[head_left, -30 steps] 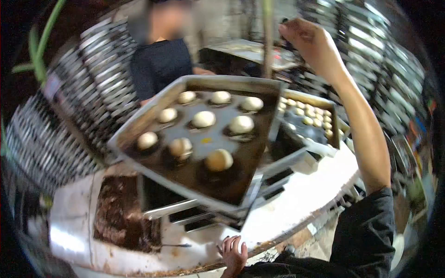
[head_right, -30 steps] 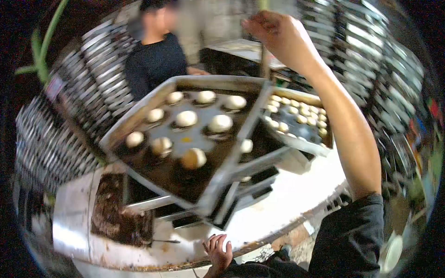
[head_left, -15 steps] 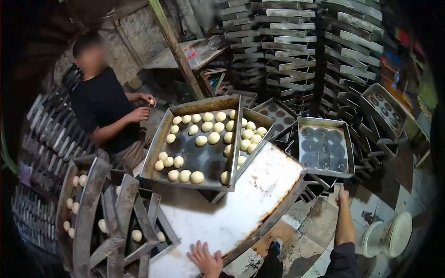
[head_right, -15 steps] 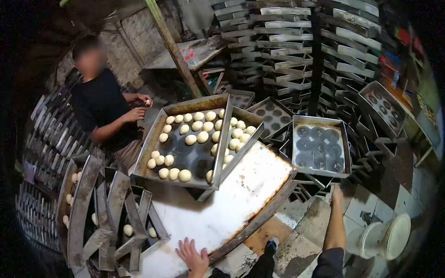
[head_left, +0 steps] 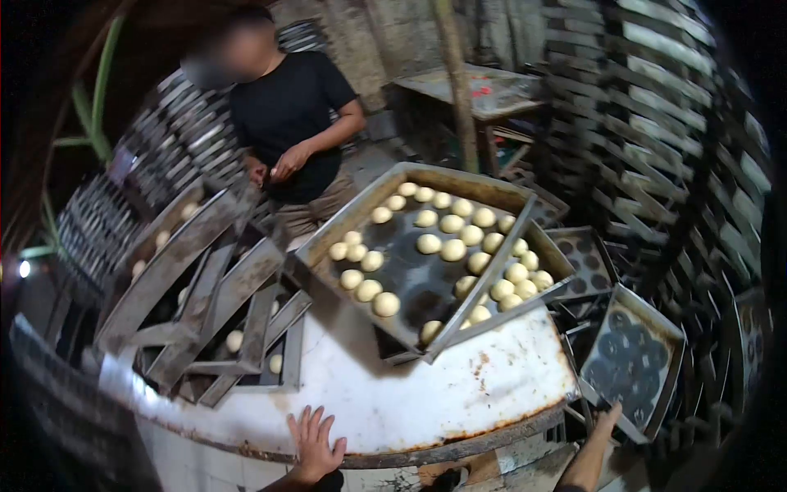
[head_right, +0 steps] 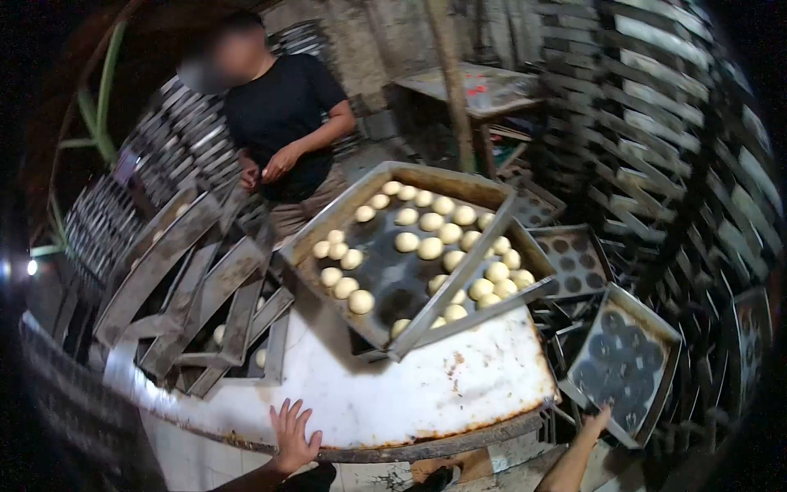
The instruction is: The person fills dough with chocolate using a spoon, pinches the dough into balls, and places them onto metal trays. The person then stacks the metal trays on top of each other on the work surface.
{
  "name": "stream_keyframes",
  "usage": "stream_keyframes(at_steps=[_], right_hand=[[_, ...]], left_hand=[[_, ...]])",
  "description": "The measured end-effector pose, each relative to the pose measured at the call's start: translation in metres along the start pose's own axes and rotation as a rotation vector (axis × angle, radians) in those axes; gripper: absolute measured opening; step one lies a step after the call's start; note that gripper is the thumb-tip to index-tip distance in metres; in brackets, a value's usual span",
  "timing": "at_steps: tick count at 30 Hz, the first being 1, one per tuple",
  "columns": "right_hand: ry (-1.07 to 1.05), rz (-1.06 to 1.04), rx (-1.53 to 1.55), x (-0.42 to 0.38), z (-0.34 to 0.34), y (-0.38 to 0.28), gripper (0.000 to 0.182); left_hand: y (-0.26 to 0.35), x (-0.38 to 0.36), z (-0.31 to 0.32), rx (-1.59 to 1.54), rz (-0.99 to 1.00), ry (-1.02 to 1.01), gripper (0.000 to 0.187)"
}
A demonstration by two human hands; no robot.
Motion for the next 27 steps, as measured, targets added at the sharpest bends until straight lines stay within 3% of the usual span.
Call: stream_keyframes(at_steps=[1, 2, 3, 6, 12, 14, 16, 20, 24, 27], right_hand=[[-0.061, -0.255, -0.137, -0.020, -0.010, -0.006, 0.027], [-0.146, -0.259, -0.434, -0.005, -0.034, -0.020, 0.034], [-0.128, -0.291, -0.413, -0.043, -0.030, -0.033, 0.034], [-0.162, -0.359, -0.445, -0.212, 0.048, -0.079, 0.035], [-0.540, -0.722, -0.554, -0.454, 0.188, -0.141, 0.037], [-0.697, -0.850, -0.548, -0.535, 0.233, -0.144, 0.037], [-0.849, -0.954, -0.515, -0.613, 0.273, -0.138, 0.038], [-1.139, -1.099, -0.424, -0.750, 0.343, -0.097, 0.039], [-1.334, -1.201, -0.342, -0.859, 0.420, -0.037, 0.041], [-1.404, -1.209, -0.280, -0.916, 0.482, -0.002, 0.042]], left_hand=[[0.001, -0.001, -0.001, 0.014, 0.014, -0.002, 0.048], [0.001, -0.003, -0.002, 0.026, 0.026, -0.001, 0.048], [0.000, -0.003, -0.003, 0.016, 0.011, 0.002, 0.047], [-0.005, -0.005, -0.002, -0.048, -0.010, 0.048, 0.046], [-0.013, -0.015, -0.009, -0.153, -0.008, 0.103, 0.045], [-0.021, -0.021, -0.013, -0.446, 0.023, 0.183, 0.045], [-0.027, -0.022, -0.052, -0.650, 0.147, 0.264, 0.045], [-0.083, -0.055, -0.109, -0.836, 0.168, 0.432, 0.042], [-0.174, -0.125, -0.106, -1.076, -0.060, 0.506, 0.037], [-0.243, -0.176, -0.118, -0.826, -0.190, 0.455, 0.037]])
Point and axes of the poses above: each hand's wrist, its own x-axis towards the middle knuckle, its own z-axis out of the palm, y = z × x, the point moved 2 cm from there along x, towards the middle knuckle, and after that the axes turned 4 degrees about -x, right-handed, at the moved point
